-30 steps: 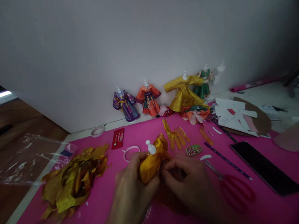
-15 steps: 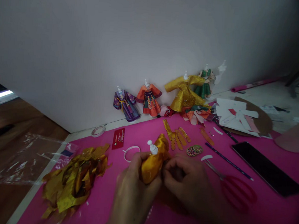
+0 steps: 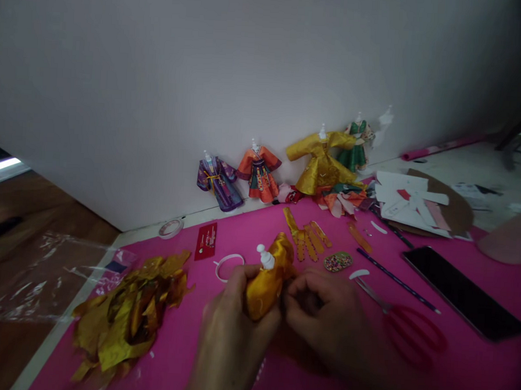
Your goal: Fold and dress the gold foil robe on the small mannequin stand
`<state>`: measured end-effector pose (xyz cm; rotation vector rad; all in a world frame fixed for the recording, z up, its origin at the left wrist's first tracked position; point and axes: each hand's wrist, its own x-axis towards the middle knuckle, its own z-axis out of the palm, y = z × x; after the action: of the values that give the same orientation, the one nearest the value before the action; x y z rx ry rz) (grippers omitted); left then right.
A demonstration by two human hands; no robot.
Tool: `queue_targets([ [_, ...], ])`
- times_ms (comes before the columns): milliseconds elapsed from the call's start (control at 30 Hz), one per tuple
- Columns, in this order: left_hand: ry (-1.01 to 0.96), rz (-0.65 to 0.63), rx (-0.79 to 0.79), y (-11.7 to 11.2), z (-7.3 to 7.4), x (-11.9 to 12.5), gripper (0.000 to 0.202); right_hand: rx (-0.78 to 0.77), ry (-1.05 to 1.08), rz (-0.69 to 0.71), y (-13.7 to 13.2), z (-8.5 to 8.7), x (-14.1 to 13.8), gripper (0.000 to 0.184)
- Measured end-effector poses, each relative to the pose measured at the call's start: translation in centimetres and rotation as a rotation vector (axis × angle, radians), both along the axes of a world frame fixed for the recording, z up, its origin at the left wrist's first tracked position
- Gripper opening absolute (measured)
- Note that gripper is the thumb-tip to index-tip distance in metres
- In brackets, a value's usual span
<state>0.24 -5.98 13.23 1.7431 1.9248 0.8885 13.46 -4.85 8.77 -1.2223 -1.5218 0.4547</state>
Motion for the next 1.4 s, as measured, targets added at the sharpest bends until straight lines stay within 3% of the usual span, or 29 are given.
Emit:
queue_targets([
  [367,-0.010,0.031,0.008,-0.36,0.84,0.67,0.026,-0.062,-0.007,0.049,-0.10,0.30,0.56,0.017],
  [1400,-0.001,0.025,0.009,-0.10,0.83,0.61,0.025,-0.102,-0.011,0.052,0.07,0.53,0.65,0.015],
])
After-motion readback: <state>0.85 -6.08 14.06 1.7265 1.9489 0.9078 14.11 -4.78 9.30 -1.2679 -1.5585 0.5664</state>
